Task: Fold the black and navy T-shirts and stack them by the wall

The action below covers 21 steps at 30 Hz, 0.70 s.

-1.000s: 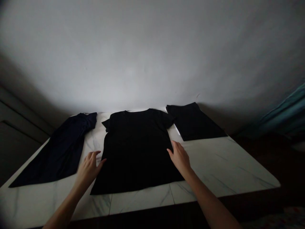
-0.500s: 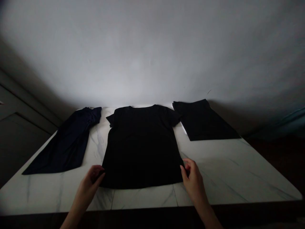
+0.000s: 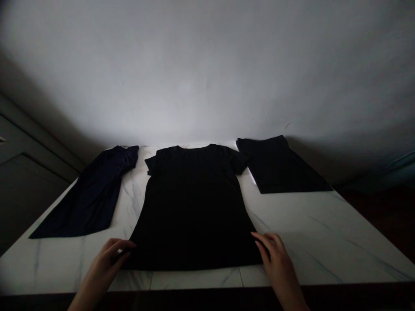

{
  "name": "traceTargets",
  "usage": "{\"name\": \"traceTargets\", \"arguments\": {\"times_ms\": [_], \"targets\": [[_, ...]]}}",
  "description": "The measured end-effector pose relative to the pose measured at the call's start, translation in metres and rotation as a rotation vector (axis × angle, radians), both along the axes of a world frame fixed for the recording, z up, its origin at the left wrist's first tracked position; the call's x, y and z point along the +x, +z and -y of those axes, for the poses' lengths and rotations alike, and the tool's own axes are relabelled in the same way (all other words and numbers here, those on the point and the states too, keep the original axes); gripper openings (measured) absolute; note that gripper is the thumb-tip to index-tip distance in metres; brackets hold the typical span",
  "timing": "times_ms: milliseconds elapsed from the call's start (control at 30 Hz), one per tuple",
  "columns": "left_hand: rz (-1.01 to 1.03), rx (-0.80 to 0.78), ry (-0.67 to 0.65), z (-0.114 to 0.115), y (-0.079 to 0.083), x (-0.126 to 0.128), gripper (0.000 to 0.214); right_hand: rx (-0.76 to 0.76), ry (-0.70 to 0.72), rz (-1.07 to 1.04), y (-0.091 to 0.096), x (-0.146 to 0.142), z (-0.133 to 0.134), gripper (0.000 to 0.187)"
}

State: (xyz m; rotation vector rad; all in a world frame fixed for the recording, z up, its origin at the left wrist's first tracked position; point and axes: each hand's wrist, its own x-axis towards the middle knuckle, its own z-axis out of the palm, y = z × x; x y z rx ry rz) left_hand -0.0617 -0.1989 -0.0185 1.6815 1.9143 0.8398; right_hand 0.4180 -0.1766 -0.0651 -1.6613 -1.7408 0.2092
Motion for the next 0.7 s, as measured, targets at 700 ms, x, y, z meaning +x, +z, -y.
{"name": "traceTargets", "arguments": {"times_ms": [700], "targets": [[-0.626,0.186,-0.397,-0.219,-0.017,0.149,0.052,-0.226,0.227,0.471,0.043,-0.189,-0.213,0.054]]}}
